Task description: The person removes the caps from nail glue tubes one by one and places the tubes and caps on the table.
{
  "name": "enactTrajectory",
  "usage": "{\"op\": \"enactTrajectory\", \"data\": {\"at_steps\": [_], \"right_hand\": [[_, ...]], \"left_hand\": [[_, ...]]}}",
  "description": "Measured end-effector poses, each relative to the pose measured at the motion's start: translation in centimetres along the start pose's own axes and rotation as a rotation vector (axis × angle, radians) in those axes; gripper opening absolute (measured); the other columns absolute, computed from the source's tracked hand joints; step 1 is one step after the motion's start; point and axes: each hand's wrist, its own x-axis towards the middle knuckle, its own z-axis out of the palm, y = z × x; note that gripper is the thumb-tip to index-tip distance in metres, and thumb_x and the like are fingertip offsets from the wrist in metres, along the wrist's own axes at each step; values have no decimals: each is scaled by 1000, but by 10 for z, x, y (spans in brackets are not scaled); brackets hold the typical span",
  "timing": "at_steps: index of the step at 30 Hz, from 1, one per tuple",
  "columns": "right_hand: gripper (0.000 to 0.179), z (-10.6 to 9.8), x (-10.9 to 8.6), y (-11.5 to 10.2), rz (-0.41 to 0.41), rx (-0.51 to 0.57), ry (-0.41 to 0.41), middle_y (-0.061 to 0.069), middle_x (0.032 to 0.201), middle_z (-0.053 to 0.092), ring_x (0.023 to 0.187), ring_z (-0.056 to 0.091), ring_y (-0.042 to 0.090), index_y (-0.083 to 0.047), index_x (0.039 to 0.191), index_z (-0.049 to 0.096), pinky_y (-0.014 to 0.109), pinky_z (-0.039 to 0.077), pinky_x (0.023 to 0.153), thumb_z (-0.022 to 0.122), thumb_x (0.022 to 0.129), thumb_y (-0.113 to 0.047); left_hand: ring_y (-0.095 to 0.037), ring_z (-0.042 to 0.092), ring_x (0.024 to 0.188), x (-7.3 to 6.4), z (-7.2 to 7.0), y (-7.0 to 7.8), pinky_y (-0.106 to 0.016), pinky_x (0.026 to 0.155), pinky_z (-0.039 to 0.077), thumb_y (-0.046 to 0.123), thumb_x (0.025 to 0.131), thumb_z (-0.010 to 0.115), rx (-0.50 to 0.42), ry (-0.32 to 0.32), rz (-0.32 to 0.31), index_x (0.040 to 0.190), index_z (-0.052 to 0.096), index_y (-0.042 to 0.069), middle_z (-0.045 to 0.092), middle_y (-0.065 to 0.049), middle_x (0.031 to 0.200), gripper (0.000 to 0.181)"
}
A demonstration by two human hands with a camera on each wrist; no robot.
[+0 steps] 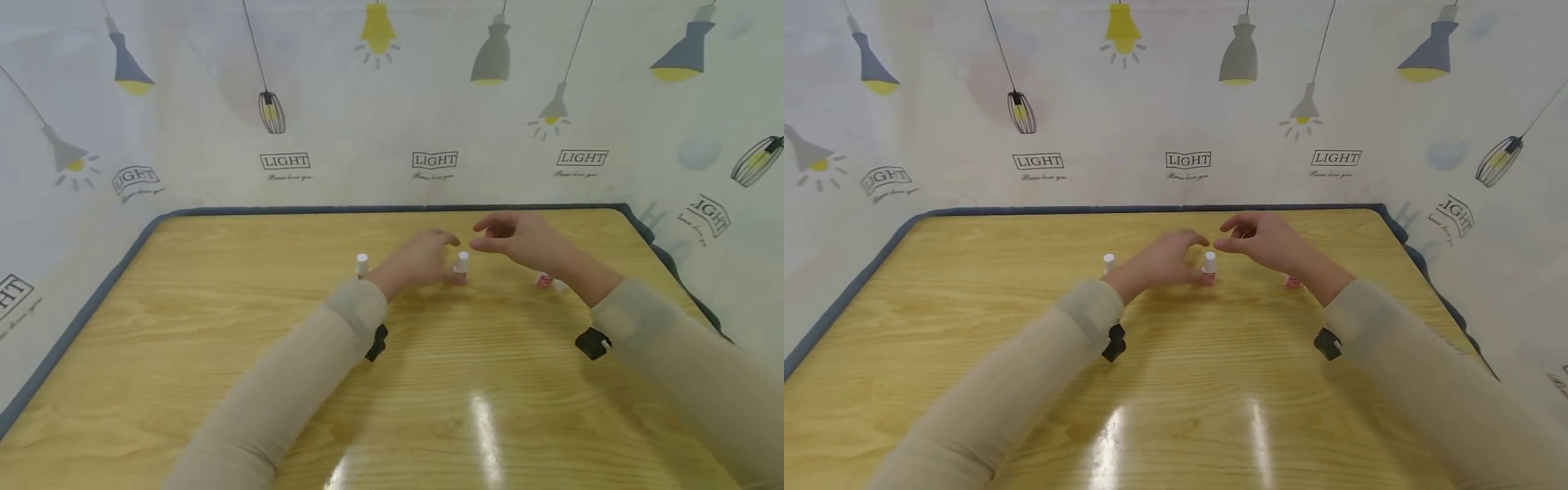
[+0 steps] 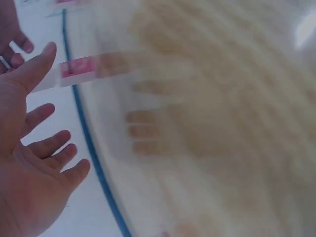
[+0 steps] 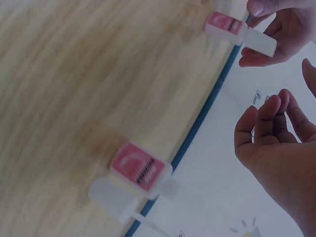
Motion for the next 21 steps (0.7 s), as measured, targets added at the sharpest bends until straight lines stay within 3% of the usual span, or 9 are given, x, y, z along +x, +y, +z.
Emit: {"op": "enactTrajectory", "data": {"at_steps": [3,6,12,15,21], "right_hand": [[47,12,1,3,-16,15,-12,5,105,64,93,56,21,-13,134,70,31,48,76,75,100,-46],[47,24,1,7,-30,25,-20,6,103,62,89,54,20,-10,133,70,28,47,70,76,100,-42],[44,35,4,10,-16,27,-3,6,102,64,87,56,18,-8,131,71,26,45,65,77,99,-38],[40,37,5,8,3,17,1,8,106,64,93,57,21,-10,128,73,30,47,72,75,101,-39],[30,39,4,5,31,43,-2,10,120,70,116,64,28,-13,119,76,41,50,97,74,102,-39]], "left_hand": [[-30,49,151,2,14,-9,-45,130,38,51,93,81,74,21,65,145,62,11,55,-10,158,69],[-30,47,153,7,25,-20,-47,131,35,52,92,81,85,39,95,140,67,14,56,-9,159,63],[-27,32,163,11,29,-32,-54,138,11,49,93,81,-76,34,76,131,74,23,45,-7,169,47],[-23,25,166,9,30,-35,-53,138,2,51,95,79,-94,24,61,129,76,26,40,-2,172,43],[-19,20,167,7,31,-39,-50,139,3,58,97,72,-46,12,40,133,76,34,36,4,174,44]]}}
